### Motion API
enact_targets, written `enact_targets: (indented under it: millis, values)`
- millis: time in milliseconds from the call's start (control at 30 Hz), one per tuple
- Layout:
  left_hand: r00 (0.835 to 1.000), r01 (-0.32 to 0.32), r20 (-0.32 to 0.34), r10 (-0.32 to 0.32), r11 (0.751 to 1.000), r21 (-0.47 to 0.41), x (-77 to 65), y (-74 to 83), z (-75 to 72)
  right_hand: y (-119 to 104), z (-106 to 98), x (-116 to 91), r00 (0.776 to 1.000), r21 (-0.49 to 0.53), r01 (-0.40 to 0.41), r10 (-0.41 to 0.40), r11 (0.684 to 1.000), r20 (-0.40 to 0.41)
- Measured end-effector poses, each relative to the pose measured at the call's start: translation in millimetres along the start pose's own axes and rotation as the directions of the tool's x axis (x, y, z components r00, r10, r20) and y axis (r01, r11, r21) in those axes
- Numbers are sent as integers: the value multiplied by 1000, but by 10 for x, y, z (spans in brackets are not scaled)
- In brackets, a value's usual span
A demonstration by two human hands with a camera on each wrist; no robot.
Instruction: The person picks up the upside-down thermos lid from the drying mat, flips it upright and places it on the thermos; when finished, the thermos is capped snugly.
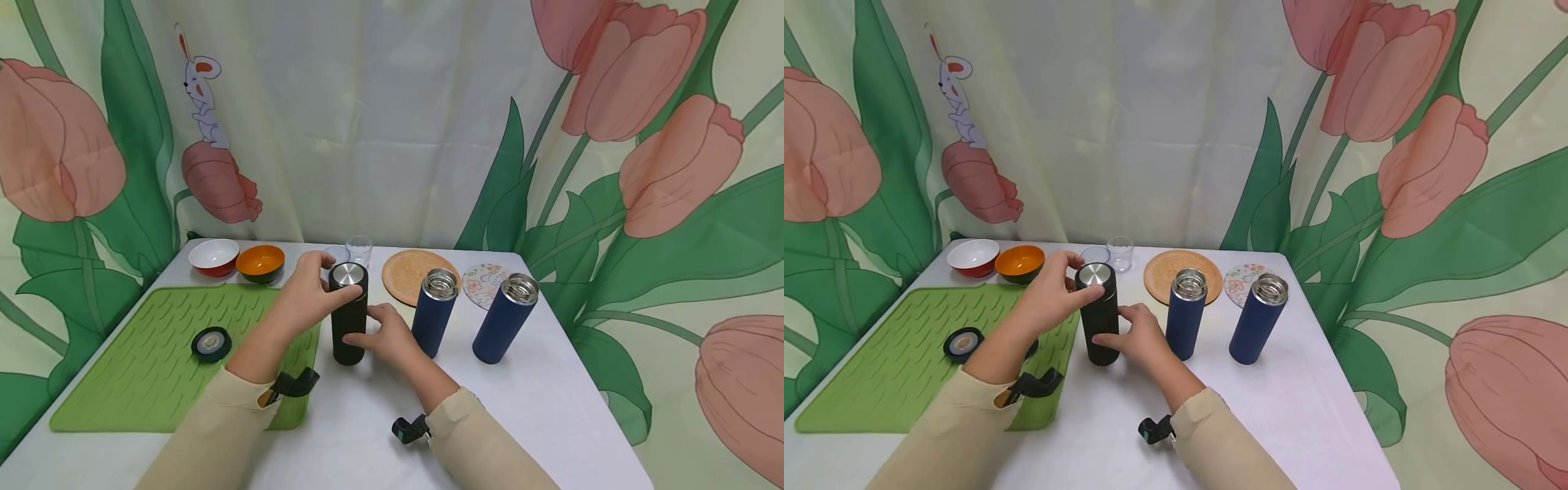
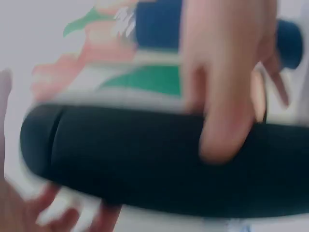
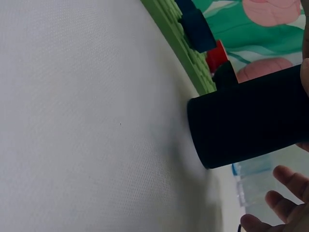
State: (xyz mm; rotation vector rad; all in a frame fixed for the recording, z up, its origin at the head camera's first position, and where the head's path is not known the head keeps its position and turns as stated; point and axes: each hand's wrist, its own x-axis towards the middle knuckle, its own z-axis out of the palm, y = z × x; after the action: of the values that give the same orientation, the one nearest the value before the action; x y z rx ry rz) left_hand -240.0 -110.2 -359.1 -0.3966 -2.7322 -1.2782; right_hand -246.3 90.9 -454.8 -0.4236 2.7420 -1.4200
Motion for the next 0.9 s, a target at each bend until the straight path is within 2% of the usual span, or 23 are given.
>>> enact_targets:
  millis: [67, 133, 200, 267, 367, 467, 533, 600, 700, 733, 800, 900]
  values:
    - [993, 47, -112, -39, 997, 65, -56, 109, 129, 6, -3, -1, 1000, -25, 5, -5, 1000, -6]
    - [976, 86, -208, -58, 988, 127, -84, 205, 232, 8, -10, -5, 1000, -50, 2, -3, 999, -15]
    - [960, 113, -272, -66, 981, 159, -82, 261, 290, 7, -14, -4, 1000, -66, -2, 0, 998, -22]
    - [953, 128, -294, -77, 979, 157, -67, 275, 298, 4, -12, -6, 1000, -67, -3, 2, 998, -24]
    - [965, 118, -250, -84, 985, 125, -42, 224, 231, 11, 3, 0, 1000, -64, -2, 0, 998, -29]
    - [988, 76, -138, -62, 992, 102, -3, 150, 107, 15, 8, -7, 999, -69, -5, 3, 998, -37]
    - [999, 32, -44, -28, 995, 93, 43, 103, 1, 14, 1, -7, 999, -62, -11, 8, 998, -38]
    - [998, -9, 62, 4, 997, 83, 94, 66, -109, 9, -5, -5, 999, -49, -14, 13, 999, -31]
    - [982, -40, 184, 29, 998, 54, 134, 18, -232, 8, 10, -3, 1000, -25, -21, 21, 999, -8]
    - [978, -44, 205, 33, 998, 52, 140, 18, -252, 6, 5, -1, 1000, -20, -23, 23, 1000, 0]
    - [979, -35, 202, 20, 997, 74, 129, 41, -245, -1, -5, 1, 1000, -20, -23, 23, 1000, 12]
    - [993, -14, 116, -3, 989, 149, 93, 113, -144, -10, -29, 2, 1000, -36, -13, 14, 999, 18]
